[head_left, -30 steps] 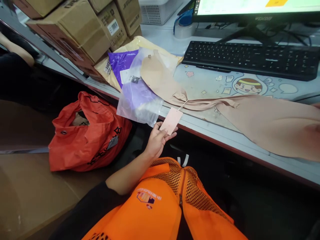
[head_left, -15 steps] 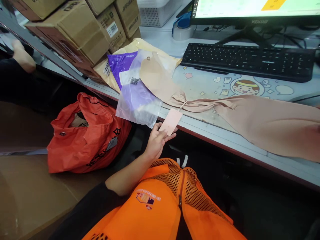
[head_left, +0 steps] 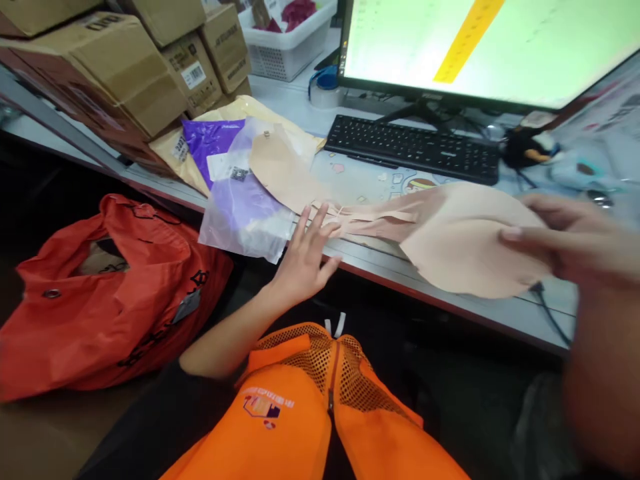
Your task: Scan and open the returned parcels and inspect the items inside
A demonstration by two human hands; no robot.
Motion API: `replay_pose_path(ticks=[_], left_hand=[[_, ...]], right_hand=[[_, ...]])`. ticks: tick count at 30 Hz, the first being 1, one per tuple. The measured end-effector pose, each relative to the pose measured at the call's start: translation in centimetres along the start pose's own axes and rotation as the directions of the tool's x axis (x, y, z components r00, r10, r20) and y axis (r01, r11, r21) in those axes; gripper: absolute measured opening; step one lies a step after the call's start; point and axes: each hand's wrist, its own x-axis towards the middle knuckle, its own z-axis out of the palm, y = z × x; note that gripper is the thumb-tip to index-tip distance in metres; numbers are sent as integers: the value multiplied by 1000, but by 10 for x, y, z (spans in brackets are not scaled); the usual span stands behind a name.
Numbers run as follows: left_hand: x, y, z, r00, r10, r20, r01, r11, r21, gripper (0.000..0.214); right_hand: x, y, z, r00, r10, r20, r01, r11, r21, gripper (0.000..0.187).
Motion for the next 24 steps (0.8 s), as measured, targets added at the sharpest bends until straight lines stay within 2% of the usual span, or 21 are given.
replay_pose_path(ticks=[1, 3, 5, 7, 10, 12, 15, 17, 19, 21, 24], left_hand=[[9, 0, 5, 996, 51, 78, -57, 996, 65, 57], [28, 0, 20, 989, 93, 115, -107, 987, 121, 79], [46, 0, 37, 991, 96, 91, -109, 982, 151, 89], [63, -2, 50, 992, 61, 108, -81, 978, 193, 90], [82, -5, 57, 992, 6, 122, -32, 976, 216, 80], [89, -3, 56, 998, 8, 60, -19, 985, 172, 68], [96, 6, 53, 999, -45, -6, 45, 999, -3, 44], [100, 12, 51, 995, -102, 4, 101, 983, -155, 29], [105, 14, 49, 992, -121, 20, 122, 960, -250, 23], [107, 11, 48, 986, -158, 43, 164, 951, -263, 22], [104, 3, 47, 955, -261, 140, 290, 919, -267, 23]], right_hand=[[-3, -6, 10, 1000, 28, 0, -28, 994, 107, 63], [-10, -20, 29, 999, 45, 0, -43, 962, 271, 61], [-16, -33, 42, 999, 1, -47, 14, 944, 329, 56], [-23, -46, 49, 991, -45, -129, 86, 939, 332, 53], [-34, -62, 50, 965, -89, -245, 154, 954, 258, 67], [-42, -70, 50, 946, -141, -291, 206, 957, 206, 77], [-52, -78, 52, 888, -267, -374, 356, 914, 193, 76], [-55, -81, 54, 851, -279, -445, 394, 899, 190, 73], [-51, -83, 54, 857, -236, -457, 367, 903, 222, 69], [-41, -83, 53, 899, -172, -404, 318, 889, 329, 66], [-21, -80, 52, 941, -40, -337, 214, 841, 496, 77]])
